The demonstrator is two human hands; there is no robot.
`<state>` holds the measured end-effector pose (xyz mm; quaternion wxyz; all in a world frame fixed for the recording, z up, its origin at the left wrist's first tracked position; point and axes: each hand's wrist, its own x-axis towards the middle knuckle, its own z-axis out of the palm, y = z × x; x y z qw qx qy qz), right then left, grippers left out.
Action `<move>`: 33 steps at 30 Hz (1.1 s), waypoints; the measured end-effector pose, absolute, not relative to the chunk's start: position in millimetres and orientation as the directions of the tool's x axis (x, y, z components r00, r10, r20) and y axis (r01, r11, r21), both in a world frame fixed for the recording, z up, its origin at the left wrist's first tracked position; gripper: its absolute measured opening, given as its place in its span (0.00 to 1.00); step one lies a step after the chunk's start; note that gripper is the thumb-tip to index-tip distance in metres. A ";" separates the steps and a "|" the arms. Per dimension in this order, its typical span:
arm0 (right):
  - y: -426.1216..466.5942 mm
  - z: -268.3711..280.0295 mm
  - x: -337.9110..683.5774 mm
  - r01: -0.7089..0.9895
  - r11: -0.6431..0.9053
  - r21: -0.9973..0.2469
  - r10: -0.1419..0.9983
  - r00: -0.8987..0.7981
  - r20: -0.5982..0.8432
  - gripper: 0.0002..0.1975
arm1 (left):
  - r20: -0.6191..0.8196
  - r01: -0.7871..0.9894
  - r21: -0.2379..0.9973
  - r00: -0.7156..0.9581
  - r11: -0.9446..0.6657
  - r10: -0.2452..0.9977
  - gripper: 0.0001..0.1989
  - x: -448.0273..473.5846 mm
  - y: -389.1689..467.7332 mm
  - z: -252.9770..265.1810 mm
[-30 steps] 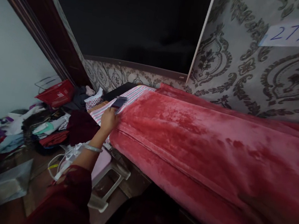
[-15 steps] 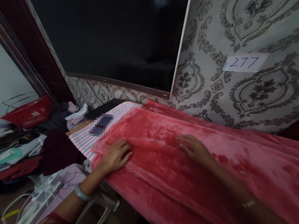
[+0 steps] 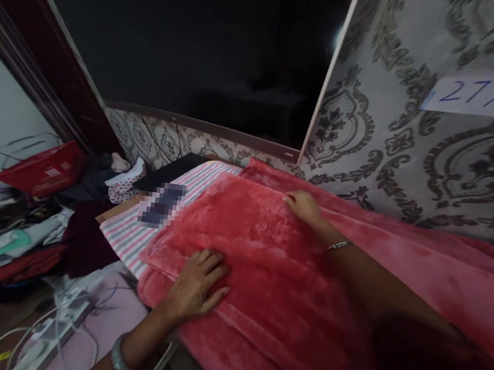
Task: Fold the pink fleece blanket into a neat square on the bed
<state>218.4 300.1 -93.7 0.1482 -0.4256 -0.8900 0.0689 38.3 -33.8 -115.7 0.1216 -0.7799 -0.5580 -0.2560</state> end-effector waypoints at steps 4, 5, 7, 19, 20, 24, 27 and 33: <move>309.9 -98.7 207.5 0.764 0.607 -0.218 0.795 -0.579 0.182 0.14 | 0.524 0.932 0.102 0.248 -0.349 0.815 0.17 39.9 -35.0 -114.2; 313.4 -99.3 207.1 0.774 0.595 -0.217 0.804 -0.567 0.179 0.14 | 0.522 0.930 0.103 0.251 -0.353 0.815 0.17 40.2 -35.3 -113.6; 321.4 -100.9 208.5 0.795 0.566 -0.219 0.825 -0.541 0.167 0.15 | 0.518 0.928 0.110 0.252 -0.355 0.818 0.18 40.8 -35.8 -112.6; 329.2 -87.4 145.7 0.701 0.641 -0.314 0.762 -0.630 0.148 0.17 | 0.484 0.937 0.186 0.175 -0.296 0.858 0.18 44.4 -39.5 -114.6; 326.2 -85.6 132.7 0.691 0.647 -0.323 0.756 -0.637 0.150 0.17 | 0.488 0.937 0.195 0.163 -0.289 0.857 0.18 44.6 -39.8 -114.6; 316.3 -81.8 86.0 0.671 0.653 -0.350 0.744 -0.654 0.134 0.20 | 0.513 0.938 0.233 0.107 -0.258 0.852 0.20 45.5 -41.4 -114.6; 315.4 -82.7 58.5 0.658 0.662 -0.359 0.730 -0.674 0.112 0.22 | 0.544 0.946 0.240 0.053 -0.217 0.837 0.22 46.2 -43.6 -116.9; 329.4 -99.6 22.5 0.690 0.654 -0.309 0.753 -0.631 0.186 0.16 | 0.524 0.969 0.243 -0.169 0.044 0.835 0.26 50.8 -45.3 -128.4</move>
